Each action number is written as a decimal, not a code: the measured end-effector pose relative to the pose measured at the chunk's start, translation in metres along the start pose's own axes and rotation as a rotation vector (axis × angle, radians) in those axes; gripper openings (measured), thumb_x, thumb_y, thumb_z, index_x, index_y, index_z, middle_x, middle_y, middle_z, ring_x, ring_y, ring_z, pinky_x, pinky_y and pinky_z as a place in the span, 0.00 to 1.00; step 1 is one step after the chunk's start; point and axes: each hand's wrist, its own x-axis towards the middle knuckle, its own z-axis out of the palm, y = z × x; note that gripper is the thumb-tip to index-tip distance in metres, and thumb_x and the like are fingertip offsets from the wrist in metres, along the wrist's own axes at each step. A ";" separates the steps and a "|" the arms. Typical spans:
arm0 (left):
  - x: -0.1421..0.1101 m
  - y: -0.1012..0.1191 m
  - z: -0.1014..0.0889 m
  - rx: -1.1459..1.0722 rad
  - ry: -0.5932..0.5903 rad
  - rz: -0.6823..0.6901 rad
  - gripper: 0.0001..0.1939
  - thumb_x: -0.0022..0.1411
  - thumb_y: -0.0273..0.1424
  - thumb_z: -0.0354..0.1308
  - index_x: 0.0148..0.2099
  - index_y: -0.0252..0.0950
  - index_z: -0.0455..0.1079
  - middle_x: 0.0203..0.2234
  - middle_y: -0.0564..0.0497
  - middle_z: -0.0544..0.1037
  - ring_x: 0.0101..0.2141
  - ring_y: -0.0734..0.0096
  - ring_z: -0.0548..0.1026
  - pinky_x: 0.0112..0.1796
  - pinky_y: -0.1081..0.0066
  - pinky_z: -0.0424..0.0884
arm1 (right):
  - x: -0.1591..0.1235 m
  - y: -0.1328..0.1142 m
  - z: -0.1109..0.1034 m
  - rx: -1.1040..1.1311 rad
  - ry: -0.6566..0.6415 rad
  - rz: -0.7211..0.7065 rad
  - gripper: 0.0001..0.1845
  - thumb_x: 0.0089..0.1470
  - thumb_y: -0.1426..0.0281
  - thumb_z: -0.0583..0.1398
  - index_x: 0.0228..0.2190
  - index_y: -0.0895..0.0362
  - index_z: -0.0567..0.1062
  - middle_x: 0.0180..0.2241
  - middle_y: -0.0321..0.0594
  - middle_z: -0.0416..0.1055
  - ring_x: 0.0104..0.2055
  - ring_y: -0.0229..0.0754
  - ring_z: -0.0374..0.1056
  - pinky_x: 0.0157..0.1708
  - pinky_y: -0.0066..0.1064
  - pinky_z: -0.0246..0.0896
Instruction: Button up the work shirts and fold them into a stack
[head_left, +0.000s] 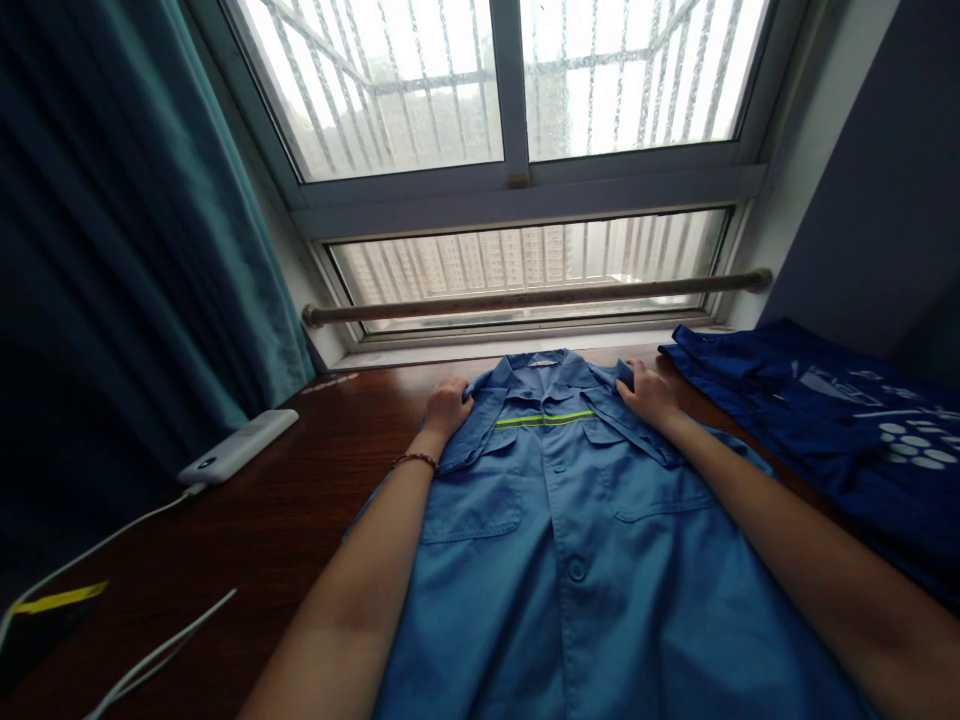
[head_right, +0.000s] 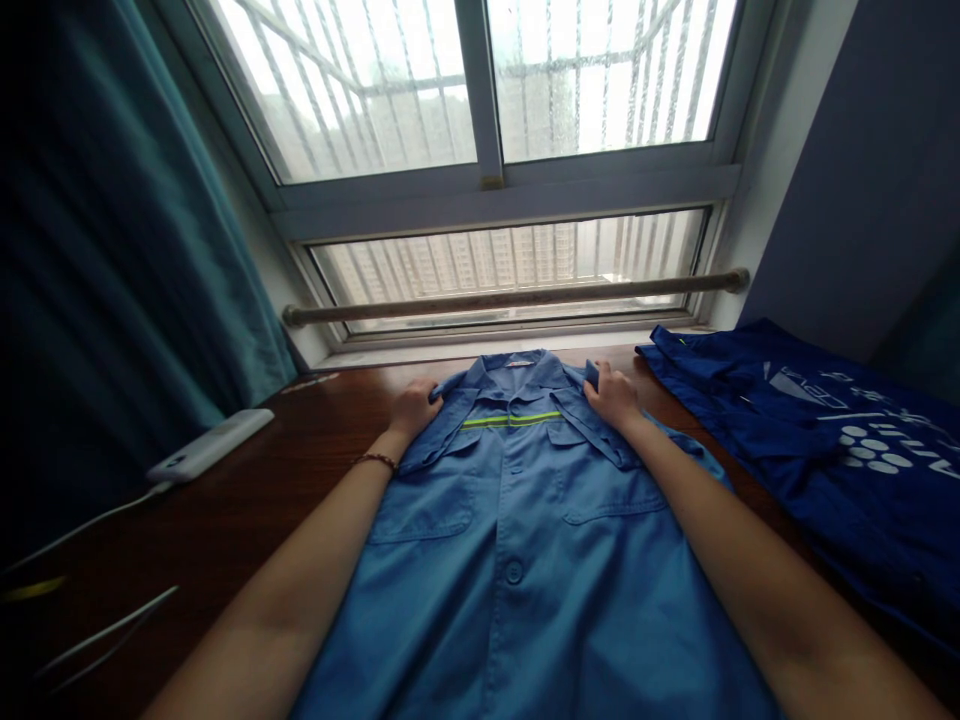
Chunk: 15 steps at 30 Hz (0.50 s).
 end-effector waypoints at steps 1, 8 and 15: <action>0.000 0.001 0.001 0.006 -0.013 0.015 0.08 0.54 0.28 0.49 0.37 0.35 0.67 0.34 0.45 0.73 0.38 0.62 0.69 0.39 0.67 0.65 | -0.001 -0.001 0.000 -0.019 0.003 -0.011 0.26 0.53 0.60 0.51 0.50 0.62 0.60 0.35 0.53 0.70 0.37 0.52 0.68 0.35 0.35 0.59; 0.000 0.001 0.005 0.029 -0.044 0.045 0.07 0.54 0.24 0.48 0.36 0.34 0.66 0.31 0.44 0.72 0.36 0.63 0.70 0.38 0.67 0.65 | -0.005 -0.004 0.001 -0.055 -0.020 -0.128 0.17 0.55 0.66 0.50 0.45 0.55 0.67 0.35 0.47 0.71 0.37 0.47 0.67 0.34 0.31 0.58; 0.001 0.003 0.002 0.018 -0.011 0.048 0.12 0.55 0.22 0.47 0.42 0.34 0.65 0.36 0.44 0.72 0.39 0.63 0.69 0.41 0.67 0.65 | -0.006 -0.006 0.003 0.012 0.077 -0.179 0.16 0.52 0.75 0.52 0.44 0.59 0.67 0.36 0.46 0.69 0.39 0.45 0.65 0.38 0.30 0.56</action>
